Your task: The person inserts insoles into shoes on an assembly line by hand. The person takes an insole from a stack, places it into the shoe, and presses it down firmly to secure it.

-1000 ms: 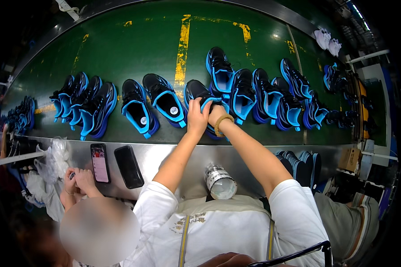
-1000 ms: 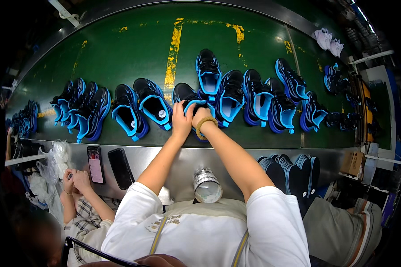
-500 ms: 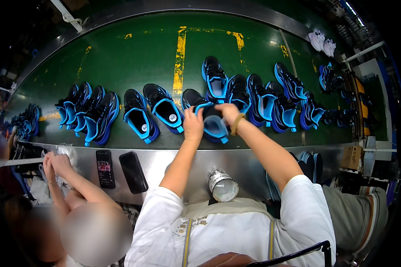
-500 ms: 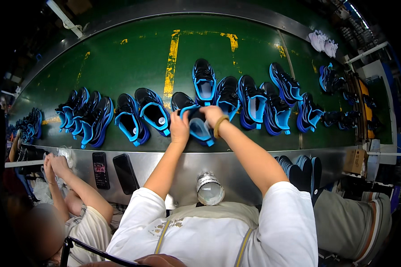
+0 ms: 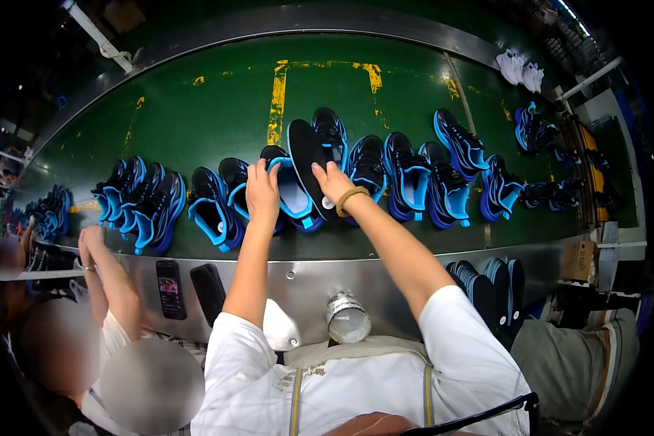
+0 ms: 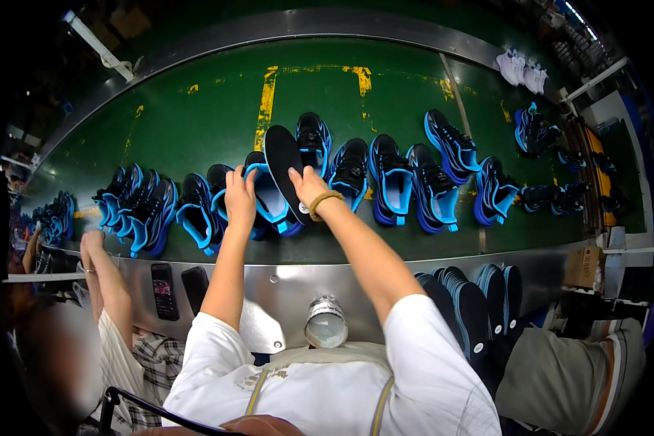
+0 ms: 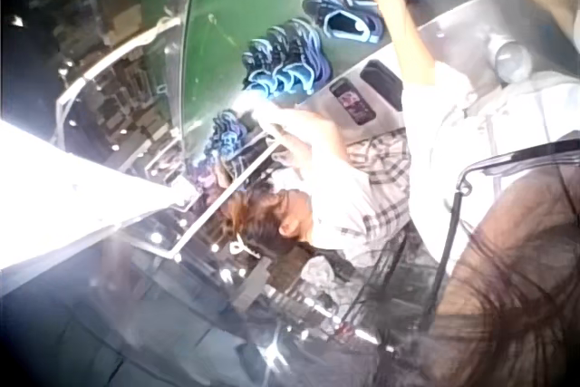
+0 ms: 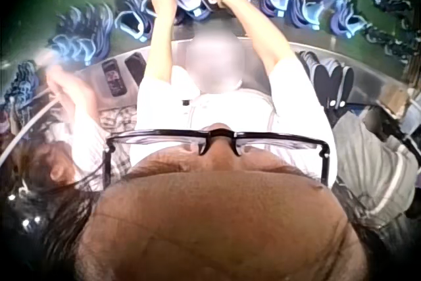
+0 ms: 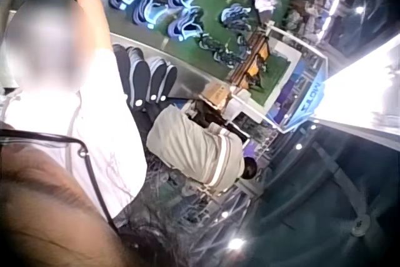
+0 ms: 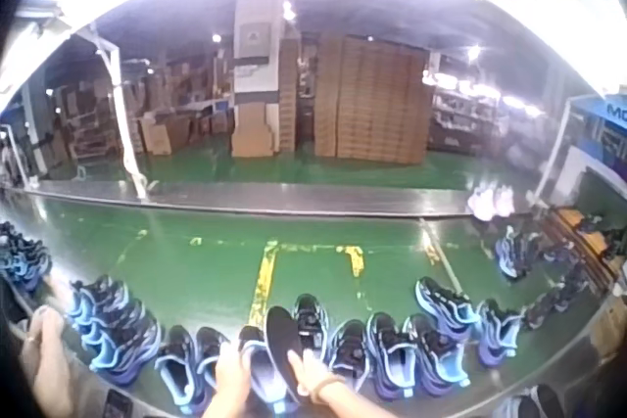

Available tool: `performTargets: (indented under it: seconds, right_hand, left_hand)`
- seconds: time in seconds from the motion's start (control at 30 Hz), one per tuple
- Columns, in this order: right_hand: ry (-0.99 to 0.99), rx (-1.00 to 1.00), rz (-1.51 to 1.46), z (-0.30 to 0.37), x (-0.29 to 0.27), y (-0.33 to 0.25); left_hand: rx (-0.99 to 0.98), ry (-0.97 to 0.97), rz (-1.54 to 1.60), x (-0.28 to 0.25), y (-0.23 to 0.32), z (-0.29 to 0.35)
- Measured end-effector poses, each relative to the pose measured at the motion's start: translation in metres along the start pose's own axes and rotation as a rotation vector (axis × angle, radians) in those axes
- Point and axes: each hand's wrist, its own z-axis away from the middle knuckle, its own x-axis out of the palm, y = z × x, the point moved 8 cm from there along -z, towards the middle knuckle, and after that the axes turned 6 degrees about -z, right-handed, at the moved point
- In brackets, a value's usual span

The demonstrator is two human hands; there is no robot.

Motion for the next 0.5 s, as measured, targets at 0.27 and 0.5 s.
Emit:
performTargets:
  seconds: [0.27,0.5]
  right_hand:
    - [-0.004,0.031,0.282,0.049,-0.030,0.040]
    - [0.159,0.125,0.456,0.099,-0.149,0.093]
  left_hand:
    - [-0.201,-0.102,0.205,0.056,0.009,0.012]
    - [-0.316,-0.092,0.734,0.124,0.104,0.065]
